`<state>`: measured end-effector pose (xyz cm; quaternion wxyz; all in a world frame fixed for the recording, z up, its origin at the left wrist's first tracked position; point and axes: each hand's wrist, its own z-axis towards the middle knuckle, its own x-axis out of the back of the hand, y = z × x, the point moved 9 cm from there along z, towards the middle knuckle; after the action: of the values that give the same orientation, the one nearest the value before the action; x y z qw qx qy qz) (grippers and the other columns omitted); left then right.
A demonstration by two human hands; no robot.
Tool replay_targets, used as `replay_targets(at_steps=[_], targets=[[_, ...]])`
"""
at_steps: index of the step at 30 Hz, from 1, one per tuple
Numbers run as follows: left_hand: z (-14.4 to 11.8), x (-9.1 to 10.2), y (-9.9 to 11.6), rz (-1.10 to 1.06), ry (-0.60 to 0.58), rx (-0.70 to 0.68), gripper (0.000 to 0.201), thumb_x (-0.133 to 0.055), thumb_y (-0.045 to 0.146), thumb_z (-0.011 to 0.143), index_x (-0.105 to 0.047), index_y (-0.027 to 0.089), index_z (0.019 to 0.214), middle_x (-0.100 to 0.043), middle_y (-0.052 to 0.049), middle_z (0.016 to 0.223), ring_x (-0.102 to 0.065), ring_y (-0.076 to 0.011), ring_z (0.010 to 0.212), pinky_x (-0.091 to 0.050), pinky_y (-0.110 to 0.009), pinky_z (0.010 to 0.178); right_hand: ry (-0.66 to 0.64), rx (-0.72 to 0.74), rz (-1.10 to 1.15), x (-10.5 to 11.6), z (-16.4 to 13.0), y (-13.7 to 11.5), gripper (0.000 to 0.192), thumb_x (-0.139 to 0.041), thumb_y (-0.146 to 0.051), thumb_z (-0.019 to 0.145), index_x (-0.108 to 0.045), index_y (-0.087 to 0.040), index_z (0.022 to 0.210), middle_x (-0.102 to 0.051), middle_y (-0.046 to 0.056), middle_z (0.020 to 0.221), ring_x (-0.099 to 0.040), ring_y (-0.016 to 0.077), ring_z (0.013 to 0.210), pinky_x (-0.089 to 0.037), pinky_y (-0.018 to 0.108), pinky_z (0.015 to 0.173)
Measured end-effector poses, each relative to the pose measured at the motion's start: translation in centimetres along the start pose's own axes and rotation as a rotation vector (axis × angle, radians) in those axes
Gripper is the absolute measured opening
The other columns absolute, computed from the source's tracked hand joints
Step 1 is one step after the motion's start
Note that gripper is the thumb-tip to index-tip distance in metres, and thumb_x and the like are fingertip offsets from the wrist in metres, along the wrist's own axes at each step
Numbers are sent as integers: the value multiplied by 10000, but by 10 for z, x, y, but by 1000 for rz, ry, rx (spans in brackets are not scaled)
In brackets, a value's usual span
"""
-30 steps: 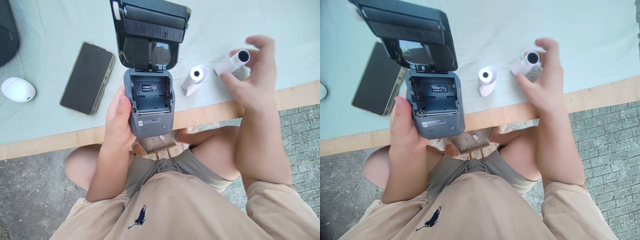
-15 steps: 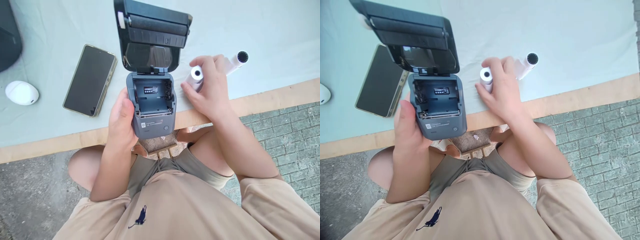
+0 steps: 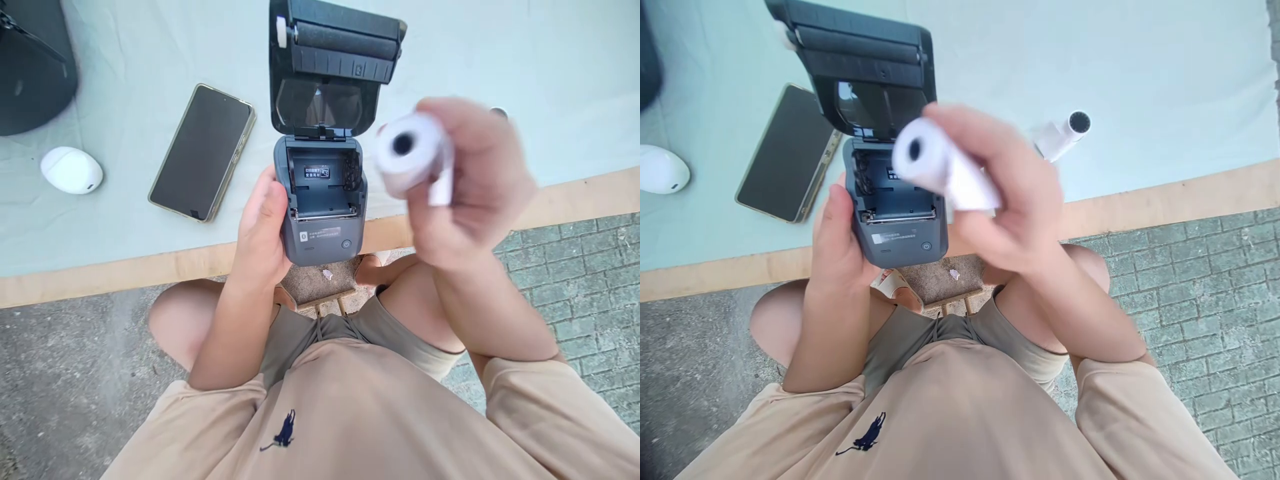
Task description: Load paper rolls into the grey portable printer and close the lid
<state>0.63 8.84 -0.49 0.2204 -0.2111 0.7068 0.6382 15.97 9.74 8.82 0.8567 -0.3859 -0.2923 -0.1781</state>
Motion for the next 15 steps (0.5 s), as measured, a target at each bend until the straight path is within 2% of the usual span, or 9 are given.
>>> replay_targets(at_steps=[2, 3, 5, 7, 11, 13, 15], targets=[[1, -2, 1, 0, -53, -32, 470, -606, 542, 915, -632, 192, 1228, -688, -83, 1265, -632, -255, 1251, -500, -393, 1133, 13, 156, -9, -5, 1, -25, 376, -427, -263, 930, -470, -265, 1303, -595, -26, 1330, -592, 87, 1256, -534, 280, 1105], [0, -4, 2, 15, -86, -46, 494, -637, 536, 897, -620, 184, 1243, -687, -91, 1262, -607, -266, 1298, -499, -389, 1140, 24, 199, 0, -8, 2, -31, 370, -437, -252, 931, -477, -245, 1300, -593, -10, 1332, -593, 85, 1244, -547, 267, 1081], [0, -2, 0, 57, -112, -49, 485, -668, 488, 890, -600, 193, 1269, -690, -84, 1237, -569, -264, 1358, -507, -375, 1141, 34, 226, 46, -13, 5, -32, 398, -447, -262, 935, -419, -199, 1327, -550, 48, 1371, -579, 96, 1230, -573, 260, 1013], [-2, 0, -1, 73, -116, -42, 417, -659, 429, 910, -600, 224, 1268, -695, -60, 1211, -570, -245, 1365, -533, -350, 1115, 65, 263, 46, -14, 7, -32, 405, -519, -272, 911, -397, -167, 1282, -564, 74, 1293, -580, 101, 1164, -581, 254, 947], [-5, -1, -3, 54, -139, -1, 360, -650, 385, 925, -606, 235, 1250, -682, -58, 1233, -601, -249, 1332, -593, -317, 1014, 76, 284, -131, -13, 7, -29, 237, -635, -164, 836, -480, -161, 1015, -619, 20, 1025, -610, 64, 995, -541, 215, 842], [-6, -3, -3, 58, -134, 24, 358, -650, 373, 927, -600, 233, 1253, -666, -63, 1263, -610, -257, 1318, -608, -310, 972, 24, 269, -170, -15, 7, -26, 171, -604, -125, 835, -501, -164, 965, -642, 12, 1051, -641, 77, 1010, -549, 231, 830], [-6, -6, -2, 61, -142, 30, 363, -648, 373, 929, -596, 224, 1257, -660, -69, 1264, -606, -260, 1320, -610, -303, 959, -20, 264, -185, -18, 6, -24, 123, -554, -109, 846, -531, -175, 947, -663, -1, 1112, -658, 120, 1129, -570, 274, 902]])
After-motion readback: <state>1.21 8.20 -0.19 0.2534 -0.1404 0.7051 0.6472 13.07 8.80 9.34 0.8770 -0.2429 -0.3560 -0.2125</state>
